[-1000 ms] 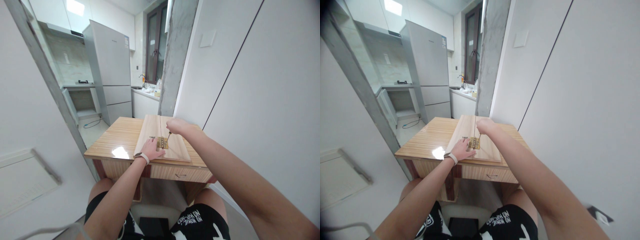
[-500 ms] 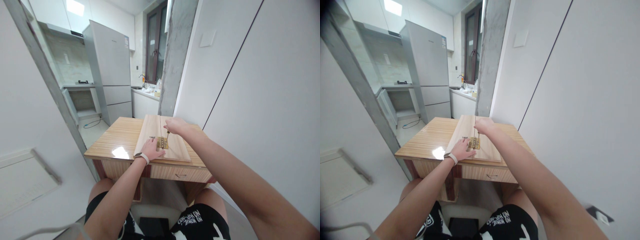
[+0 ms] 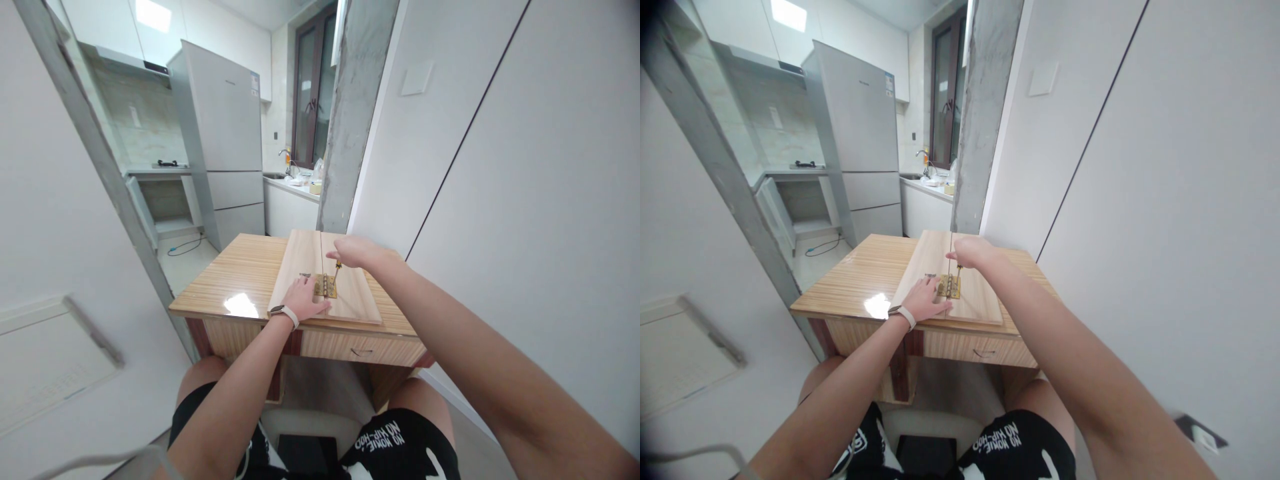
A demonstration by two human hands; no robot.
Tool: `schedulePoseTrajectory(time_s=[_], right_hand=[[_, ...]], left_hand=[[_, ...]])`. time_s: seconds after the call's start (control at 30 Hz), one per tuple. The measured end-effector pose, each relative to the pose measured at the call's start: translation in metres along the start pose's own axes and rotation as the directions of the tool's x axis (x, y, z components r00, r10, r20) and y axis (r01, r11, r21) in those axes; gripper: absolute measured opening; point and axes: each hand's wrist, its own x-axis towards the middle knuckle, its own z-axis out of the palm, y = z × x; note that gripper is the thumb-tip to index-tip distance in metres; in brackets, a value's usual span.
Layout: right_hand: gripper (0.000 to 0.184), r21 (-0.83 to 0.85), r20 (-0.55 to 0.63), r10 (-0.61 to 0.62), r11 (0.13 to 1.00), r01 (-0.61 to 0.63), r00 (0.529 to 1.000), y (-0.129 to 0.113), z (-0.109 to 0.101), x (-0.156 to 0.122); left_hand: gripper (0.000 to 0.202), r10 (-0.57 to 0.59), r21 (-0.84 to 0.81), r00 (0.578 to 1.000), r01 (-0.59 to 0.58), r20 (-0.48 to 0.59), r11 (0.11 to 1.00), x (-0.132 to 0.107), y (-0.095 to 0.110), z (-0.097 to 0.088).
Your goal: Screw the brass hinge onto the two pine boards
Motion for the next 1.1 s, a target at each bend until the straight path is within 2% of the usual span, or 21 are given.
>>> schedulePoseTrajectory(time_s=[0.07,0.13,0.2,0.33,0.43,0.5,0.67,0.77,0.97,1.1], right_hand=[[0.041,-0.008,0.001,-0.019,1.0,0.019,1.0,0.0,-0.001,0.0],[0.025,0.013,-0.002,-0.052,0.999,0.052,0.999,0.001,-0.001,0.0],[0.019,0.042,0.011,-0.086,0.995,0.086,0.996,0.002,-0.001,0.0],[0.025,0.042,0.025,-0.101,0.994,0.1,0.995,0.002,0.001,0.0],[0.044,-0.006,0.006,-0.034,0.999,0.034,0.999,0.001,0.002,-0.001],[0.048,-0.042,0.01,0.0,0.999,0.0,1.0,0.001,0.002,-0.001],[0.026,-0.059,0.022,-0.059,0.996,0.06,0.998,0.001,-0.004,-0.005],[0.03,-0.093,0.046,-0.104,0.99,0.108,0.993,-0.003,-0.006,-0.008],[0.037,-0.129,0.165,0.061,0.991,-0.04,0.984,-0.01,-0.002,-0.007],[0.031,-0.132,0.154,0.072,0.99,-0.052,0.985,-0.011,0.0,-0.008]], left_hand=[[0.086,-0.007,0.001,1.0,0.007,0.002,1.0,0.0,0.0,0.0],[0.086,-0.007,-0.001,1.0,0.007,0.001,1.0,0.0,-0.001,0.001],[0.087,0.002,-0.003,1.0,-0.002,-0.003,1.0,0.0,-0.002,0.003],[0.086,0.01,-0.003,1.0,-0.01,-0.015,1.0,0.0,-0.002,0.003],[0.083,-0.005,-0.004,1.0,0.005,-0.004,1.0,0.0,0.0,0.001],[0.082,-0.013,-0.005,1.0,0.013,0.003,1.0,0.0,0.001,0.0],[0.083,-0.007,-0.011,1.0,0.007,-0.003,1.0,0.0,0.001,0.0],[0.083,-0.004,-0.011,1.0,0.004,-0.008,1.0,0.0,0.0,0.001],[0.082,-0.003,-0.014,1.0,0.004,0.001,1.0,0.0,0.001,-0.001],[0.081,-0.005,-0.013,1.0,0.005,0.006,1.0,0.0,0.002,-0.001]])
